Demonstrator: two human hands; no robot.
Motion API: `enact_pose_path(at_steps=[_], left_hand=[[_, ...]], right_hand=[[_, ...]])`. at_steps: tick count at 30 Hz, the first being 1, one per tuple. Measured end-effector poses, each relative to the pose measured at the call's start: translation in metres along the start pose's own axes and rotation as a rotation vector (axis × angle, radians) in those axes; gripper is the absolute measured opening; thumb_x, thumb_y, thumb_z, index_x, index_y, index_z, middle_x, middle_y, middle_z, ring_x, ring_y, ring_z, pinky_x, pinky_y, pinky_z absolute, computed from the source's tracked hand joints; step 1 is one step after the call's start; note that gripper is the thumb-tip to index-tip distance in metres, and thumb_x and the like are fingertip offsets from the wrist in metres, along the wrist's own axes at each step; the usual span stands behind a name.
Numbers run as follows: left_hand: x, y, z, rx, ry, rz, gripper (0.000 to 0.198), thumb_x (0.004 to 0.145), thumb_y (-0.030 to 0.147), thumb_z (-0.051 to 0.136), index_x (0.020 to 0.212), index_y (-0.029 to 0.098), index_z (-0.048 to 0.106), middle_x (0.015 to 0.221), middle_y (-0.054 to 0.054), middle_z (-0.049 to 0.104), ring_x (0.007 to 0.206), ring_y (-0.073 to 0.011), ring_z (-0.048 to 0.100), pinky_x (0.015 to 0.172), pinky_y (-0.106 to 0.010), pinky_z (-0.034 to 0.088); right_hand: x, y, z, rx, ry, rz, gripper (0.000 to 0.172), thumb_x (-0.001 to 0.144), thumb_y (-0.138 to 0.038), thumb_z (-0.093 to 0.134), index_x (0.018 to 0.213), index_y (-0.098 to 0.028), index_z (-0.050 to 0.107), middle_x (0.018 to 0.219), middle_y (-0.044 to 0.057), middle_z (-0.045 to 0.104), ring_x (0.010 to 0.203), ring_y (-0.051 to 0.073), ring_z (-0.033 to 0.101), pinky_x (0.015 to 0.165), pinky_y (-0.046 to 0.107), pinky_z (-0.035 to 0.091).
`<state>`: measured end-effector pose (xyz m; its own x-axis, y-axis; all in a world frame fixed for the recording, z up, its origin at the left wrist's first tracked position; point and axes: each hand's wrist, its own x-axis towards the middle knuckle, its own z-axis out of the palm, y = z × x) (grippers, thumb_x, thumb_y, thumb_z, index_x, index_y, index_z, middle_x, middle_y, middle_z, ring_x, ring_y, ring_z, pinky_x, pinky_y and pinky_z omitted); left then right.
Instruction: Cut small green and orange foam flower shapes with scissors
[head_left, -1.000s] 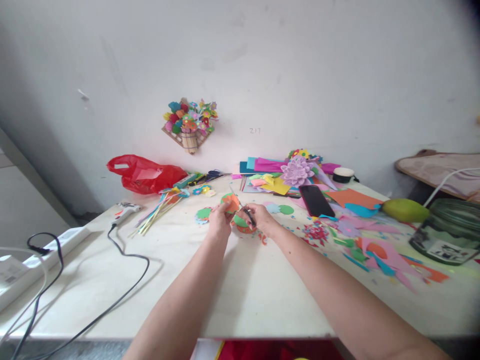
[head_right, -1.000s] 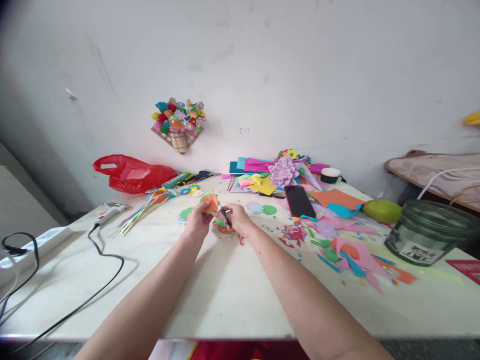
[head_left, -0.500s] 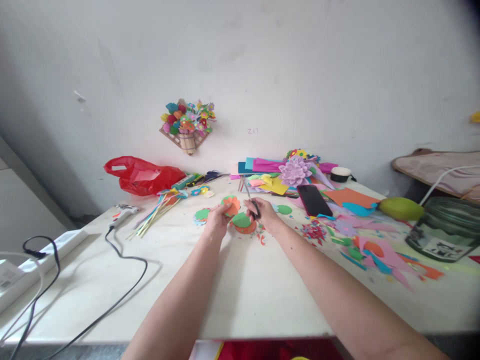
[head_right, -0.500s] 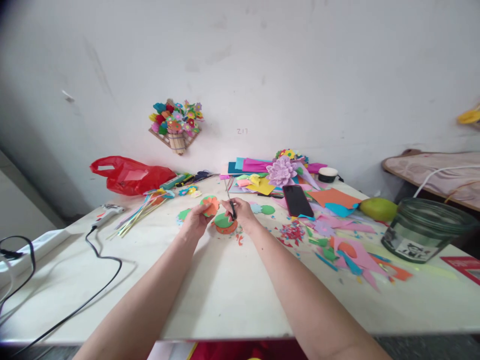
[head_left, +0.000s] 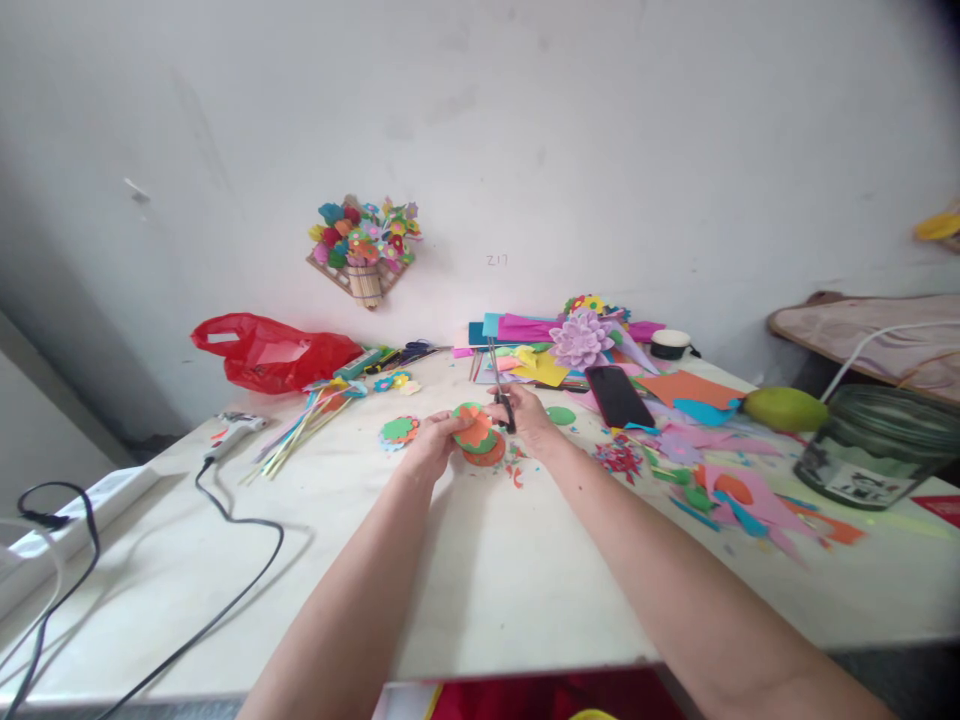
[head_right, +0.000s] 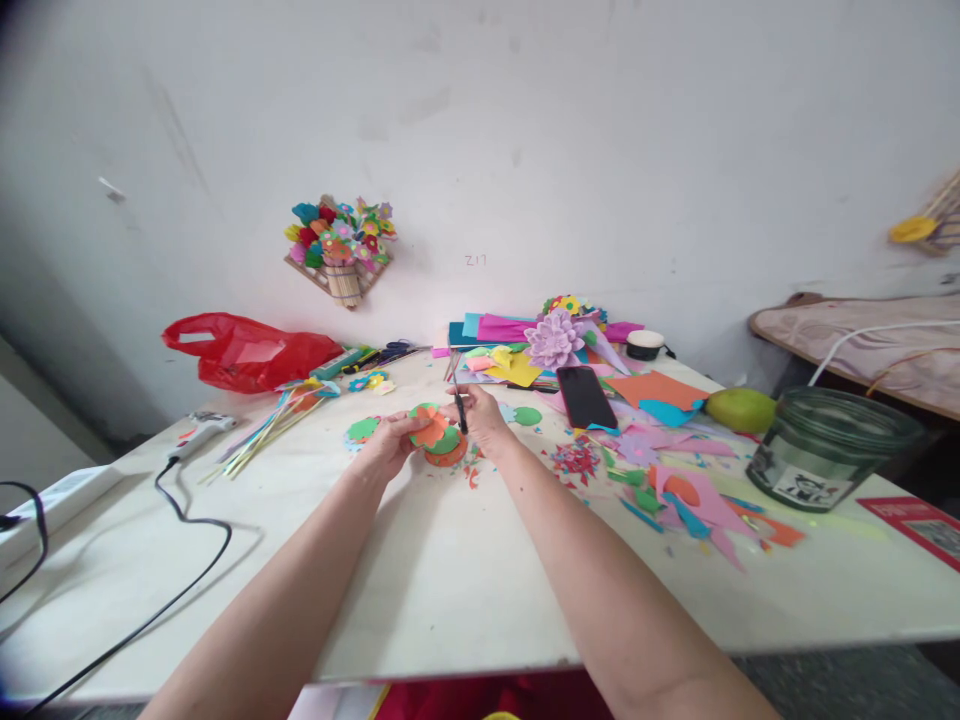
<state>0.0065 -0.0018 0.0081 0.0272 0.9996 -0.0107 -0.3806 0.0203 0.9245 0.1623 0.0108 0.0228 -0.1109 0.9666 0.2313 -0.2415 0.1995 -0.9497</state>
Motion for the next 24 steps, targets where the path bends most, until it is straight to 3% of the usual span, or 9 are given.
enact_pose_path(at_steps=[4,10,16,24], left_hand=[[0.001,-0.001,-0.001,0.025,-0.019,-0.004,0.017,0.048,0.015,0.077,0.053,0.014,0.06,0.053,-0.003,0.063,0.05,-0.0127,0.056,0.05,-0.023,0.042],[0.0,0.0,0.0,0.036,-0.012,0.017,0.02,0.05,0.016,0.076,0.067,0.012,0.067,0.062,-0.004,0.068,0.055,-0.0128,0.06,0.055,-0.023,0.045],[-0.001,0.002,0.002,-0.04,0.039,0.057,0.019,0.049,0.015,0.075,0.065,0.011,0.066,0.064,-0.005,0.068,0.057,-0.0137,0.062,0.058,-0.024,0.048],[0.003,0.004,0.001,-0.231,0.177,0.158,0.017,0.049,0.014,0.075,0.057,0.014,0.059,0.06,-0.002,0.066,0.061,-0.0141,0.063,0.068,-0.028,0.051]], right_hand=[[0.0,0.0,0.001,0.006,-0.003,-0.001,0.039,0.049,-0.023,0.074,0.084,-0.017,0.057,0.058,-0.005,0.059,0.052,0.009,0.054,0.055,0.023,0.043],[-0.002,0.0,0.004,-0.032,0.046,0.058,0.038,0.049,-0.024,0.073,0.083,-0.017,0.056,0.051,-0.007,0.056,0.045,0.008,0.048,0.043,0.019,0.034],[-0.004,0.0,0.006,-0.005,0.053,0.099,0.041,0.051,-0.028,0.075,0.085,-0.017,0.054,0.05,-0.006,0.055,0.041,0.009,0.05,0.035,0.017,0.023],[-0.013,0.003,0.01,-0.049,-0.125,0.12,0.039,0.059,-0.041,0.074,0.081,-0.017,0.054,0.054,-0.003,0.058,0.042,0.011,0.055,0.03,0.017,0.024]])
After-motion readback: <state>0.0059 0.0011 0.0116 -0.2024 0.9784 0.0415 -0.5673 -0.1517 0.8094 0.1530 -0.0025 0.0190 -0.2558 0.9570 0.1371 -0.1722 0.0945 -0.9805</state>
